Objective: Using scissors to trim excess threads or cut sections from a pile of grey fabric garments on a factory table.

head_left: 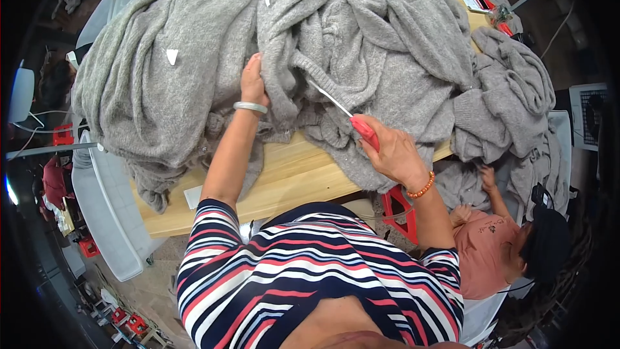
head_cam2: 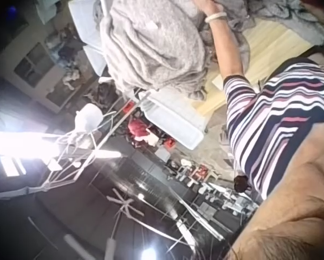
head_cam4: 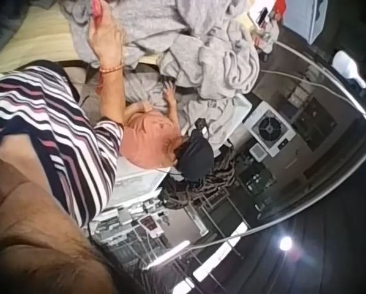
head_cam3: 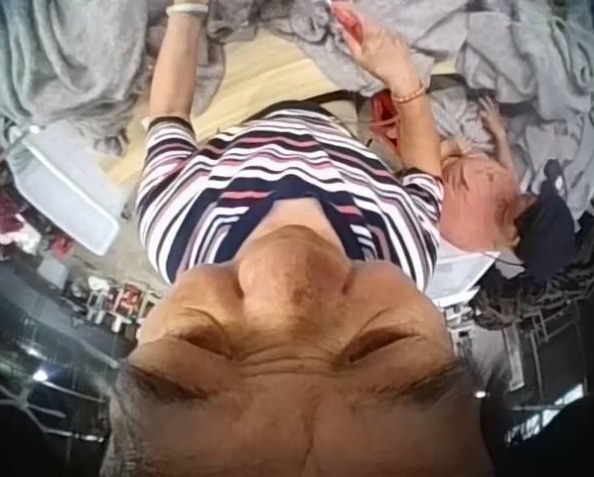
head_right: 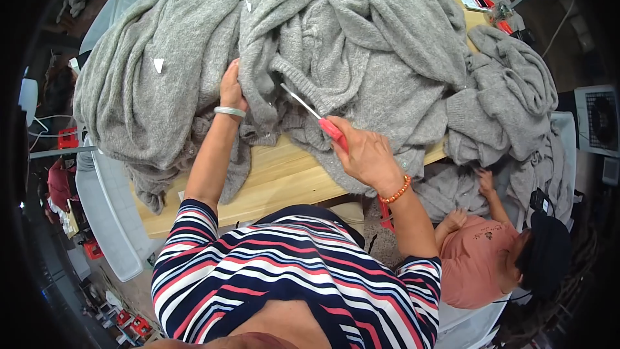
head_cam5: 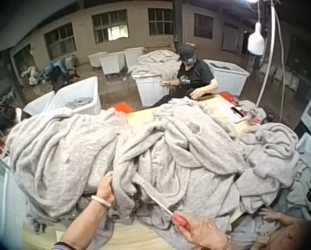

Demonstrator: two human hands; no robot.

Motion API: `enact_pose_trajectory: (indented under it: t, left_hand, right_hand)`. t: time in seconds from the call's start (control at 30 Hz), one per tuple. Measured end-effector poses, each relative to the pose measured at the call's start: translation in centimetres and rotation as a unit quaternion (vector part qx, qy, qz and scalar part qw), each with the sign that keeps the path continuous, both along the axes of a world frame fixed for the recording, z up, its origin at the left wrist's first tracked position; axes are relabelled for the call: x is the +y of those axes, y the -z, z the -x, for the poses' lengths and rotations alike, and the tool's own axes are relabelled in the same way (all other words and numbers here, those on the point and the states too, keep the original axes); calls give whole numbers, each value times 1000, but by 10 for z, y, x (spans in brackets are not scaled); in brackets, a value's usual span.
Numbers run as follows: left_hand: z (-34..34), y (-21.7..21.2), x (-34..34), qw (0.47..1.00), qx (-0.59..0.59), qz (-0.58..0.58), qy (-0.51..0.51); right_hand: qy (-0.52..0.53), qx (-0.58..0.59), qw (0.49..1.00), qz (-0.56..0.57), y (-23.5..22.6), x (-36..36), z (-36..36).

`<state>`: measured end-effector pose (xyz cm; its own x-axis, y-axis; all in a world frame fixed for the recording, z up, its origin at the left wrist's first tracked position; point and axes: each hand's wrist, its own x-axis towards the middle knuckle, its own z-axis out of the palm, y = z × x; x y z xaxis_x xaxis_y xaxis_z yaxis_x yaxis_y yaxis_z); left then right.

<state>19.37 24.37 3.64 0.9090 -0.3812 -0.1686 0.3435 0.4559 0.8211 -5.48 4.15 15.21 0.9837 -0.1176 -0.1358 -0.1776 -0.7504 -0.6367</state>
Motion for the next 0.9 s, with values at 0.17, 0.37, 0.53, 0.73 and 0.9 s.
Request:
enact_pose_trajectory:
  t: [0.17,0.37,0.53,0.73,0.9]
  left_hand:
    - [6,9,-1,972,139,113,149]
    - [-2,47,27,981,165,-98,35]
    - [-4,56,37,988,127,78,38]
    - [16,22,26,990,135,-19,47]
    - [23,32,34,942,71,-294,143]
  right_hand:
    - [-46,50,997,46,-1,17,-15]
    - [-57,44,996,60,6,21,-18]
    - [-63,50,996,45,8,28,-22]
    - [-52,42,997,44,8,32,-25]
    - [-29,20,998,44,19,27,-20]
